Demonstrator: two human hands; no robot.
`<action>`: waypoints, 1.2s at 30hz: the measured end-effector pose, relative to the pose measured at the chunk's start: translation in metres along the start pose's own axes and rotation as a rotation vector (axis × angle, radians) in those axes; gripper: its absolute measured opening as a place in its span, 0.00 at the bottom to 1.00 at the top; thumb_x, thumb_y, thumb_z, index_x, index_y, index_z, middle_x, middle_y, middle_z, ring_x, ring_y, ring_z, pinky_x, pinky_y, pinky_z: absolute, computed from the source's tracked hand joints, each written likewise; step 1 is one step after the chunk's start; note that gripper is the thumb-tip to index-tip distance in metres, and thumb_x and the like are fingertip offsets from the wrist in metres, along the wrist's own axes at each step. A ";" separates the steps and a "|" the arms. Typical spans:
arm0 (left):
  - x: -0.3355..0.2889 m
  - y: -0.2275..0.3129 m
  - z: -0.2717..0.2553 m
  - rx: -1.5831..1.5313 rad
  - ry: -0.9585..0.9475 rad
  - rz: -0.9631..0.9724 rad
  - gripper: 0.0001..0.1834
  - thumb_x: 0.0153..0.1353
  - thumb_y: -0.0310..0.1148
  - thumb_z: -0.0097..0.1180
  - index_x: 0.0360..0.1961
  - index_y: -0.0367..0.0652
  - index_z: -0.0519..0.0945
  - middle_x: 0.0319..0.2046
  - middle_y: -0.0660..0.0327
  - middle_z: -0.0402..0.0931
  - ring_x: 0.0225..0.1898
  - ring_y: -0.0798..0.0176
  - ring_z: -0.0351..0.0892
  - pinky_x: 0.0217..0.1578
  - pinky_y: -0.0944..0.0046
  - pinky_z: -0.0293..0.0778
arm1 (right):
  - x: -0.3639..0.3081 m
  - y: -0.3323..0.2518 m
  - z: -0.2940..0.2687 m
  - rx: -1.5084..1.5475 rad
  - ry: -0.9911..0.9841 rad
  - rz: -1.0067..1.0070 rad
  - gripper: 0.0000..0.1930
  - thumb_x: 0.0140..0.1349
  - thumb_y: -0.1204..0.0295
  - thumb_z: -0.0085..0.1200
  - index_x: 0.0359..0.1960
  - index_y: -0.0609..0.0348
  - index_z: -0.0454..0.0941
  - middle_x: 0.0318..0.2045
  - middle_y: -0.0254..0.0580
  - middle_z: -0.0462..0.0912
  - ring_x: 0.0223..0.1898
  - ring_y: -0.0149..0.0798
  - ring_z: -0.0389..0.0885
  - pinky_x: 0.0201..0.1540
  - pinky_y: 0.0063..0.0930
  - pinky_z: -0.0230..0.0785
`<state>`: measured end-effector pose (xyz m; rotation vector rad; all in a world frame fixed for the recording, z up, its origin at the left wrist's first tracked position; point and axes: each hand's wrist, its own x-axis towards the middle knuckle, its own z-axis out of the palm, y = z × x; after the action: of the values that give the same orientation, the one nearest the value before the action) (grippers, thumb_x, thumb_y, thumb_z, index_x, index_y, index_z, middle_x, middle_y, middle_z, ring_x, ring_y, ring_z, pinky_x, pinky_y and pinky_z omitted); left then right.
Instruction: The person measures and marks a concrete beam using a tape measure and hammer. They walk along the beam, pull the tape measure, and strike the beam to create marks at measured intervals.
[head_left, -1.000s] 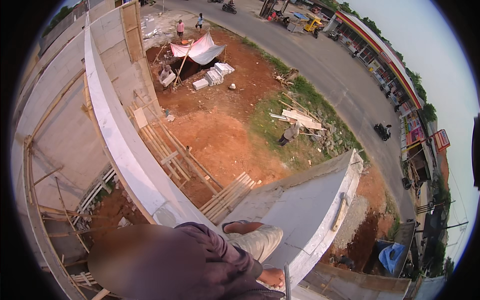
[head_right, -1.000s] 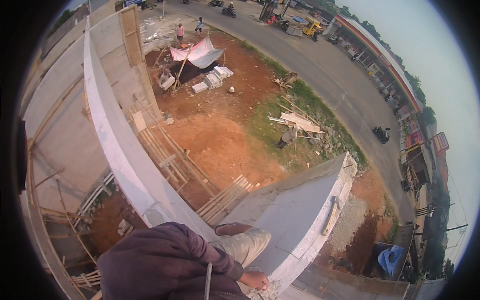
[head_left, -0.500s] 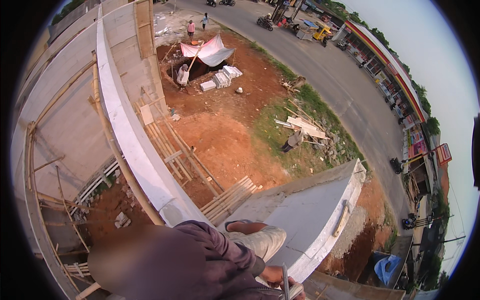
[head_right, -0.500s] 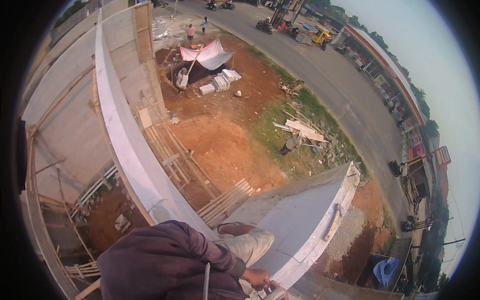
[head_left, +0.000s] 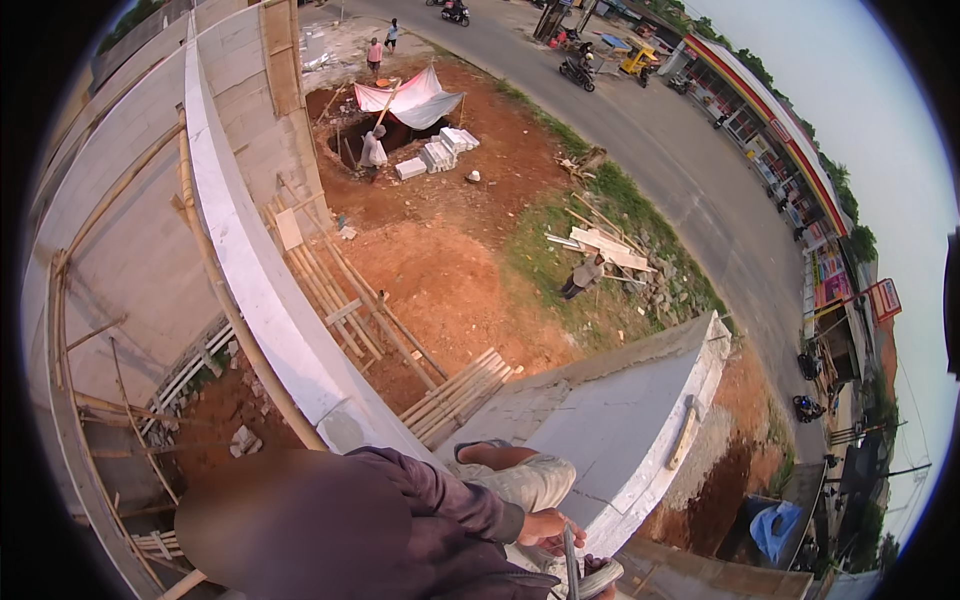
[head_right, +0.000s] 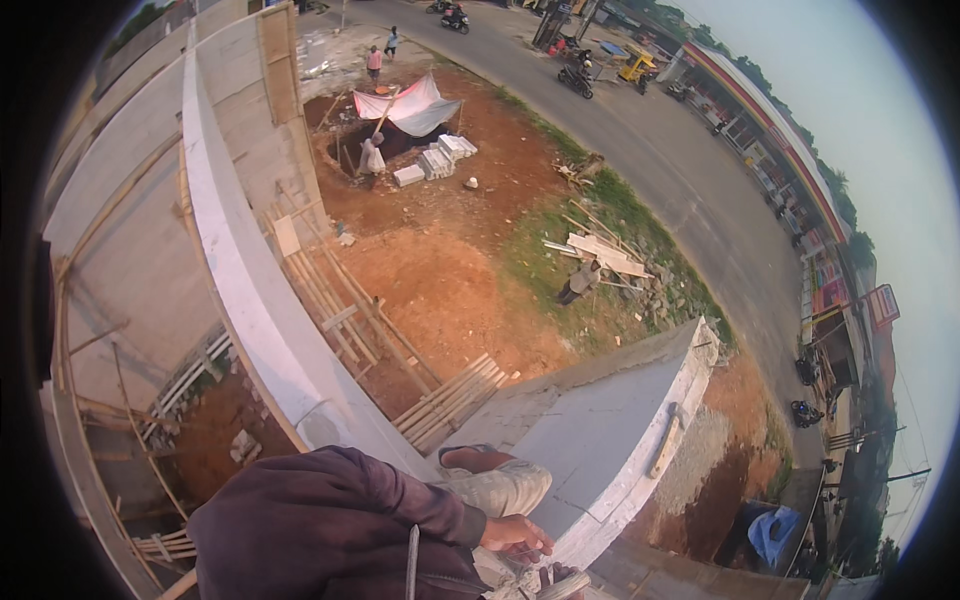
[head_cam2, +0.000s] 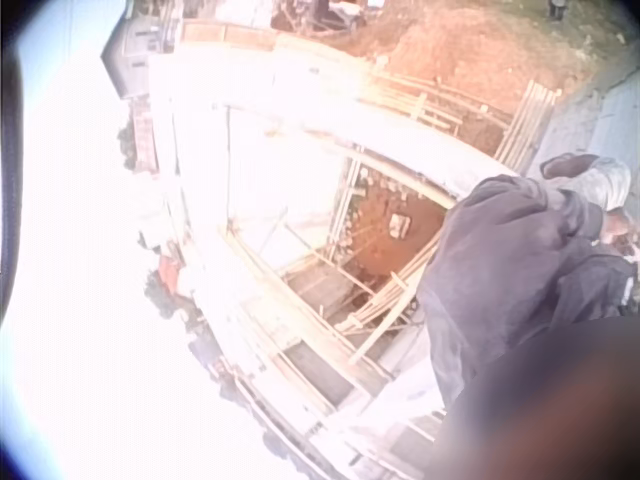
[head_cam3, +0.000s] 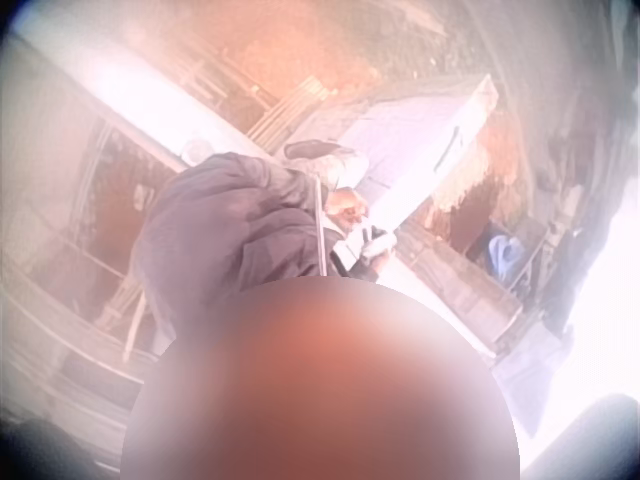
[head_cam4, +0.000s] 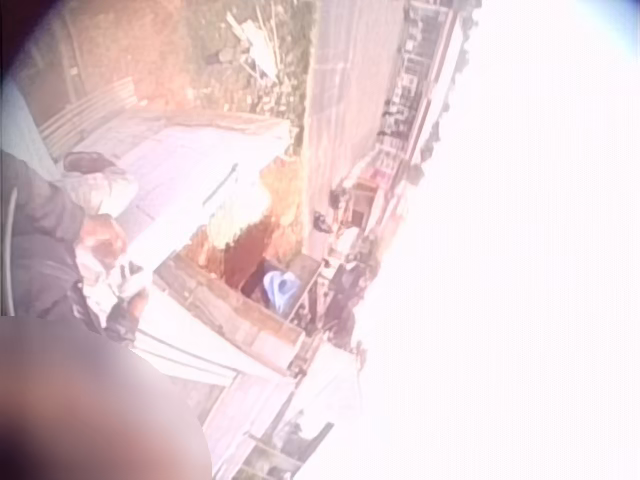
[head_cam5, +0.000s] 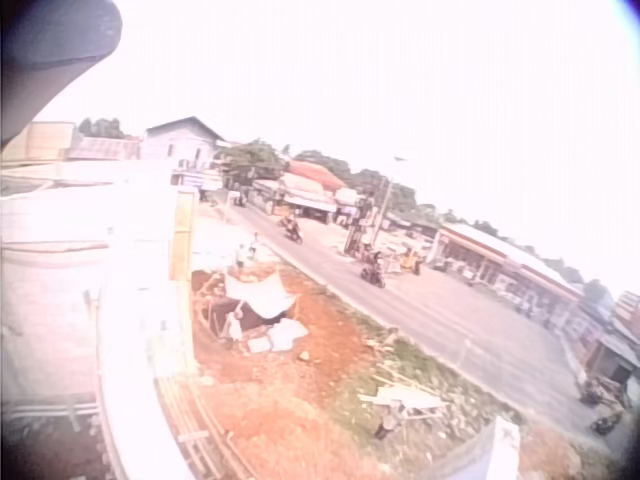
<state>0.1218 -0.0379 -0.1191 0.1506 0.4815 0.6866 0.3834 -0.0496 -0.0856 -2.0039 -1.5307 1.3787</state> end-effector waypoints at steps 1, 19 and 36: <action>-0.003 0.004 -0.004 0.052 -0.018 0.019 0.21 0.65 0.29 0.52 0.58 0.35 0.74 0.45 0.59 0.80 0.39 0.66 0.82 0.42 0.65 0.79 | 0.001 0.015 -0.005 -0.016 0.034 0.010 0.29 0.62 0.53 0.60 0.57 0.63 0.74 0.47 0.52 0.80 0.48 0.49 0.78 0.51 0.46 0.72; -0.195 0.032 -0.156 1.673 1.008 0.467 0.08 0.61 0.31 0.54 0.39 0.43 0.83 0.38 0.54 0.79 0.44 0.48 0.78 0.50 0.46 0.68 | 0.037 0.182 0.068 -0.297 0.296 0.136 0.28 0.62 0.53 0.60 0.53 0.66 0.75 0.45 0.52 0.81 0.46 0.48 0.79 0.50 0.44 0.71; -0.221 -0.006 -0.188 1.948 0.957 0.099 0.16 0.67 0.41 0.46 0.33 0.44 0.83 0.36 0.54 0.80 0.44 0.50 0.77 0.49 0.47 0.66 | 0.033 0.186 0.114 -0.341 0.387 0.204 0.27 0.61 0.53 0.60 0.50 0.67 0.77 0.43 0.53 0.82 0.44 0.47 0.81 0.46 0.42 0.74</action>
<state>-0.1121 -0.1884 -0.2033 1.7215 1.9619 0.0949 0.4039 -0.1334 -0.2891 -2.5084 -1.4863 0.7534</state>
